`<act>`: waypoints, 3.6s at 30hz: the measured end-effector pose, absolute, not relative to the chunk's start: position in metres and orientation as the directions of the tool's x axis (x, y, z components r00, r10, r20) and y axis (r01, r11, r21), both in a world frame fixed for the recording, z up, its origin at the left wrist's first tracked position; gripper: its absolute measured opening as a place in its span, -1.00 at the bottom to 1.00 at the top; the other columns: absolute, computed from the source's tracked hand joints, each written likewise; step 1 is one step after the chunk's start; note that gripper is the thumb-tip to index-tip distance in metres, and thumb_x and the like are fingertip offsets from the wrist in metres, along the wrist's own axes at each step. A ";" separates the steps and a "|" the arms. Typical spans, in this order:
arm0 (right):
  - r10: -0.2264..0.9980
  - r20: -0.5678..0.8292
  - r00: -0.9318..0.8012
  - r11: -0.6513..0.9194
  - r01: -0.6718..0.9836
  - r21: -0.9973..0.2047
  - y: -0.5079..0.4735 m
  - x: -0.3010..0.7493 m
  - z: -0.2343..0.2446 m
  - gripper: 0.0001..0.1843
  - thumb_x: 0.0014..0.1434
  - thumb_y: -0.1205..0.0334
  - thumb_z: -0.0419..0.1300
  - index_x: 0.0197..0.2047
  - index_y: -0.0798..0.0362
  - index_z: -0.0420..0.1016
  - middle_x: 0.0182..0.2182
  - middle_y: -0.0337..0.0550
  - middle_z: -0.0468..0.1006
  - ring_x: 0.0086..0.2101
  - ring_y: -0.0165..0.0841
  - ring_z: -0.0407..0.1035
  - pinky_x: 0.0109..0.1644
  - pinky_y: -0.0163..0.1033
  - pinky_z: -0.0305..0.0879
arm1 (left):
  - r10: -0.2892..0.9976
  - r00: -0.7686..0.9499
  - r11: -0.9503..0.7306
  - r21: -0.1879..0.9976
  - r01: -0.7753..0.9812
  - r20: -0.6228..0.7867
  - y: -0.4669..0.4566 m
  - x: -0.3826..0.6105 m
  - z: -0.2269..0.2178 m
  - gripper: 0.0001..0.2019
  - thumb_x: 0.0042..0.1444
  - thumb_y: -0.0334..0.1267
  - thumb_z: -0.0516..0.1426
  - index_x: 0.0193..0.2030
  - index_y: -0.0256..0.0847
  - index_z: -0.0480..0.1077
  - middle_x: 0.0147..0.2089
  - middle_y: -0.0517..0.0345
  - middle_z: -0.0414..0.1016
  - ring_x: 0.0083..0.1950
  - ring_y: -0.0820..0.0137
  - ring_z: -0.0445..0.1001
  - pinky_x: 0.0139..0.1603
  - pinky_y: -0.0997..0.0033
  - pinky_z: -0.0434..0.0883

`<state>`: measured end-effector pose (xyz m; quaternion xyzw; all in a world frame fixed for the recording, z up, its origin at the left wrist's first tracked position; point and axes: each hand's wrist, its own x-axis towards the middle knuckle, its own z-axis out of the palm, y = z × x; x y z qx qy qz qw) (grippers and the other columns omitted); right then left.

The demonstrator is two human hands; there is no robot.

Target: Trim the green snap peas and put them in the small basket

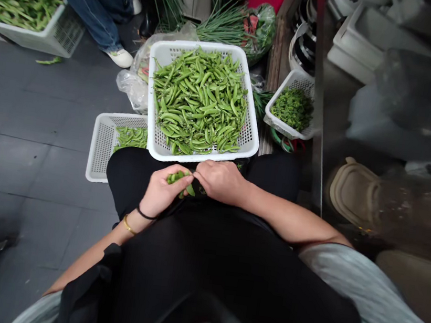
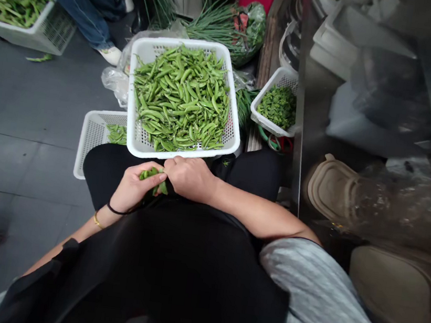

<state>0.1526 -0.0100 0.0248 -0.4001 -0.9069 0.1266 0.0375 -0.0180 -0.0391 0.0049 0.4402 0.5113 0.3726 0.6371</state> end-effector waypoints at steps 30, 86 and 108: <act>0.677 -0.151 -0.720 0.574 0.645 -0.504 0.020 0.170 0.019 -0.87 0.14 0.23 0.17 -0.38 0.11 0.47 -0.44 -0.18 0.53 -0.46 -0.45 0.29 -0.39 -0.35 0.00 | 0.932 0.194 0.323 0.944 -0.071 -0.305 -0.014 -0.031 -0.006 -0.72 -0.02 -0.15 0.27 -0.22 -0.32 0.53 -0.50 0.10 0.51 -0.55 0.49 0.40 -0.54 0.52 0.37; 0.707 0.233 -0.668 0.602 0.396 -0.693 -0.007 0.183 0.007 -0.65 0.31 0.22 -0.03 -0.48 0.11 0.37 -0.55 -0.22 0.39 -0.48 -0.47 0.25 -0.33 -0.36 0.14 | 0.860 0.395 0.321 0.944 0.071 -0.322 -0.040 -0.019 0.009 -0.74 0.01 -0.14 0.26 -0.34 -0.32 0.38 -0.49 0.10 0.54 -0.56 0.43 0.50 -0.52 0.50 0.45; 0.669 -0.210 -0.713 0.458 0.617 -0.640 -0.002 0.203 0.017 -0.79 0.16 0.14 0.20 -0.18 0.05 0.53 -0.37 -0.19 0.54 -0.41 -0.45 0.39 -0.33 -0.38 0.18 | 0.952 0.071 0.282 0.758 -0.587 -0.299 -0.011 -0.026 -0.026 -0.79 0.10 -0.15 0.18 -0.31 -0.27 0.35 -0.46 0.17 0.43 -0.49 0.49 0.38 -0.41 0.46 0.41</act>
